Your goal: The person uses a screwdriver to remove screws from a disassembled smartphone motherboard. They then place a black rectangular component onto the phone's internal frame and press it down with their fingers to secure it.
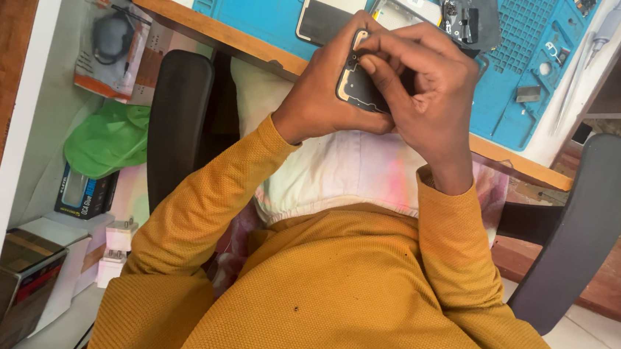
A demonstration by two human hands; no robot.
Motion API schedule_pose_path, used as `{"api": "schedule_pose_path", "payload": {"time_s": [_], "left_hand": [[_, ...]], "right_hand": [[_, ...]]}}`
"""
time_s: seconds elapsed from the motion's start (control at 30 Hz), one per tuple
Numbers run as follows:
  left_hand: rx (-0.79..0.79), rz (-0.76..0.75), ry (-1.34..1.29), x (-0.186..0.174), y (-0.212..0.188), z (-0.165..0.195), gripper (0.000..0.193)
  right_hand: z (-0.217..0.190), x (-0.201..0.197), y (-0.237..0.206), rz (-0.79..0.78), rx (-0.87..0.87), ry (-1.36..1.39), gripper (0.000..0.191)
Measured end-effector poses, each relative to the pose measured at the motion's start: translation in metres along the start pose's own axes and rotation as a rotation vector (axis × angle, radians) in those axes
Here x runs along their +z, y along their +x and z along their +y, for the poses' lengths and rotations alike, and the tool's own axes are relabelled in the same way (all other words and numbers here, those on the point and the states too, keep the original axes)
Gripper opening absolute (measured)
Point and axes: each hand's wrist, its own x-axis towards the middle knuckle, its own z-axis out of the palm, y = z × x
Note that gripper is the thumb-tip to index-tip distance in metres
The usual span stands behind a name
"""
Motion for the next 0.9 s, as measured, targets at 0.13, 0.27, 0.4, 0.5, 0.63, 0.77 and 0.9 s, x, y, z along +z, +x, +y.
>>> {"api": "schedule_pose_path", "payload": {"time_s": [0.13,0.27,0.4,0.5,0.63,0.77,0.9], "left_hand": [[-0.007,-0.003,-0.023,0.0,-0.001,-0.001,0.072],[0.007,-0.006,-0.022,-0.001,-0.001,-0.002,0.071],[0.061,-0.008,-0.001,-0.001,-0.001,-0.002,0.069],[0.017,-0.011,-0.017,-0.001,-0.001,-0.001,0.073],[-0.028,-0.009,-0.027,0.0,-0.003,0.001,0.072],[-0.037,-0.004,-0.013,-0.001,-0.002,0.001,0.074],[0.033,-0.014,-0.009,-0.002,0.0,0.001,0.074]], "right_hand": [[-0.003,0.001,0.0,-0.005,0.002,-0.04,0.018],[-0.005,0.002,0.0,-0.014,-0.016,-0.06,0.019],[-0.006,0.001,0.001,-0.011,-0.059,-0.125,0.02],[-0.006,0.0,0.002,-0.039,-0.104,-0.12,0.02],[-0.007,-0.003,0.005,-0.082,-0.088,-0.108,0.019],[-0.006,-0.004,0.004,-0.066,-0.006,-0.1,0.015],[0.004,-0.004,0.0,0.047,0.169,0.339,0.019]]}}
